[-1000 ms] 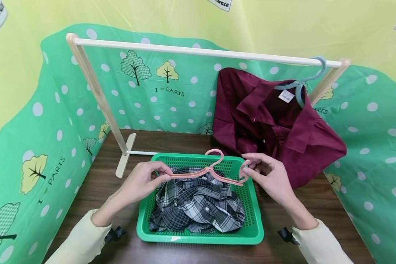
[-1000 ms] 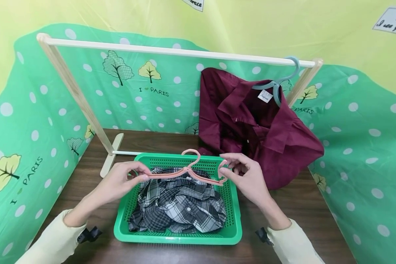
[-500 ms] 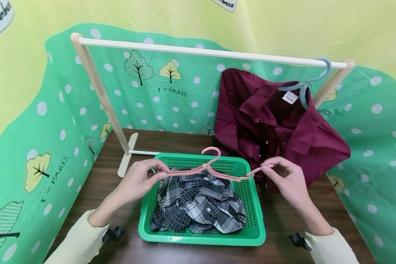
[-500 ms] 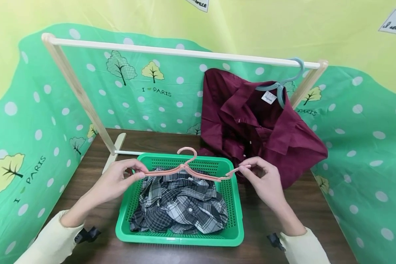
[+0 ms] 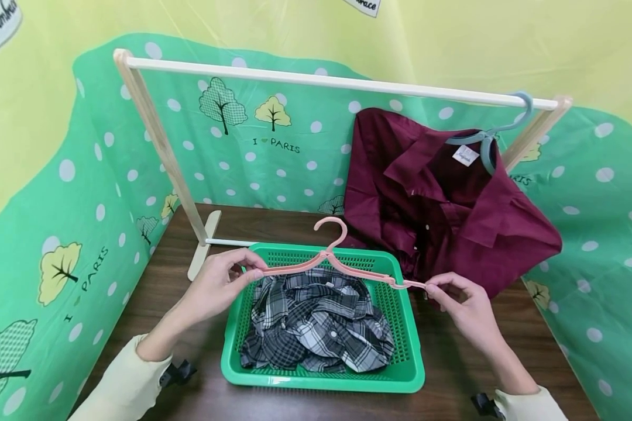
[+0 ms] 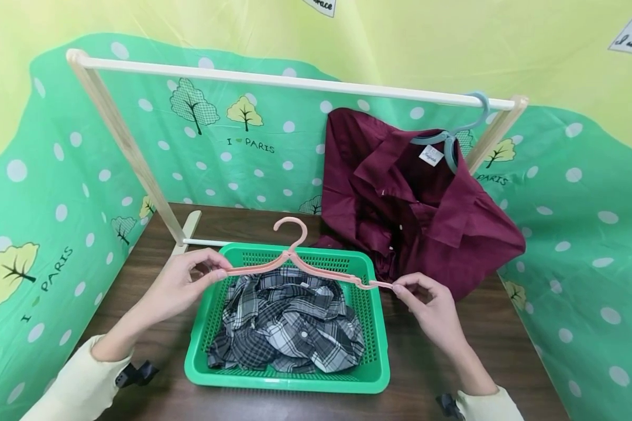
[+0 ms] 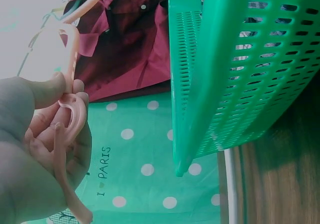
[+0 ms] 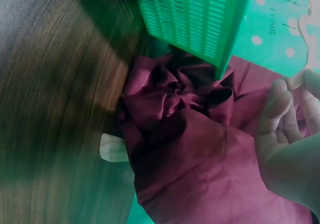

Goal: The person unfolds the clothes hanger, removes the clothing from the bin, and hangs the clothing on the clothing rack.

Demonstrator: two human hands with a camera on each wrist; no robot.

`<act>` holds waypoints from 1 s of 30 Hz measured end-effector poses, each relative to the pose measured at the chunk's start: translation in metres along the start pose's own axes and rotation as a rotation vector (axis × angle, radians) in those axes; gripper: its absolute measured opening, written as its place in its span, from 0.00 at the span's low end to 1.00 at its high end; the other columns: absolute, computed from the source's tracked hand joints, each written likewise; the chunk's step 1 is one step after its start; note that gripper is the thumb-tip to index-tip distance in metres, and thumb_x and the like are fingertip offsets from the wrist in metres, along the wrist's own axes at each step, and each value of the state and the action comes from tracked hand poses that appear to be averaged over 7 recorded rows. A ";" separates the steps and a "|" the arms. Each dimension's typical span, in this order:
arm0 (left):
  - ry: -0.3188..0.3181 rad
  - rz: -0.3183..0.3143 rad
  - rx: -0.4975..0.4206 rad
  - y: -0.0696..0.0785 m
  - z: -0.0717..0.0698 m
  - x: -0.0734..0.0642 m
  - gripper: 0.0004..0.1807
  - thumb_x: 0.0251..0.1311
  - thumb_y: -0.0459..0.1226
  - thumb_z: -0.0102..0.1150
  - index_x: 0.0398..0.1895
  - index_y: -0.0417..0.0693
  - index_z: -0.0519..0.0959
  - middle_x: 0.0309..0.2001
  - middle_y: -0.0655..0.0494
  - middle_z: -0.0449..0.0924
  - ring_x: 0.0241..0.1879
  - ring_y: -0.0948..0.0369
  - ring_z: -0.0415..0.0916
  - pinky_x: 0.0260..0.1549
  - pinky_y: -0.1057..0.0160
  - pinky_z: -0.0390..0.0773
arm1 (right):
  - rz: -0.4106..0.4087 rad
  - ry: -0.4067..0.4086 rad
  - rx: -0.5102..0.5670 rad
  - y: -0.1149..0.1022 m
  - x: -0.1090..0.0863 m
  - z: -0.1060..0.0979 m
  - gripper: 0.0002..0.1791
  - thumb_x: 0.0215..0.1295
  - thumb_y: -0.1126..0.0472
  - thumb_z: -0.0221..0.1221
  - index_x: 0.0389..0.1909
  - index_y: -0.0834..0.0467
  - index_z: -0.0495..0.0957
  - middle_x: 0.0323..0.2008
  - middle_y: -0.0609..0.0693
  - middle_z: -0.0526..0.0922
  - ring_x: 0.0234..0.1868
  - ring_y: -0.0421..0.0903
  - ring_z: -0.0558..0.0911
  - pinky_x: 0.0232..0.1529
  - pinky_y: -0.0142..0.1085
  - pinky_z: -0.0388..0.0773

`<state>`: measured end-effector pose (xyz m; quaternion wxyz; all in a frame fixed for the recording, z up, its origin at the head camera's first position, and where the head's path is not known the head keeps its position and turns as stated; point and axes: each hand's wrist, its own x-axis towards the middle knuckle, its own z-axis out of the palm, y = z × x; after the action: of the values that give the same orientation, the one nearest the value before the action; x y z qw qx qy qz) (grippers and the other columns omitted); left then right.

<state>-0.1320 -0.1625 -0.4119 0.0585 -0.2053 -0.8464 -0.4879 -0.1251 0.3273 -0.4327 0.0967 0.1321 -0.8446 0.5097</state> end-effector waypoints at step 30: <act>-0.103 0.064 -0.021 0.029 0.034 0.008 0.07 0.73 0.32 0.73 0.47 0.54 0.89 0.40 0.66 0.86 0.35 0.64 0.78 0.34 0.64 0.82 | -0.238 -0.088 0.016 -0.085 0.019 0.061 0.20 0.64 0.76 0.75 0.52 0.54 0.91 0.45 0.50 0.90 0.46 0.41 0.87 0.43 0.27 0.86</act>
<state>-0.1245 -0.1184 -0.4036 0.0283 -0.2579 -0.8359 -0.4836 -0.1176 0.2324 -0.3840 0.1181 0.2543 -0.8223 0.4952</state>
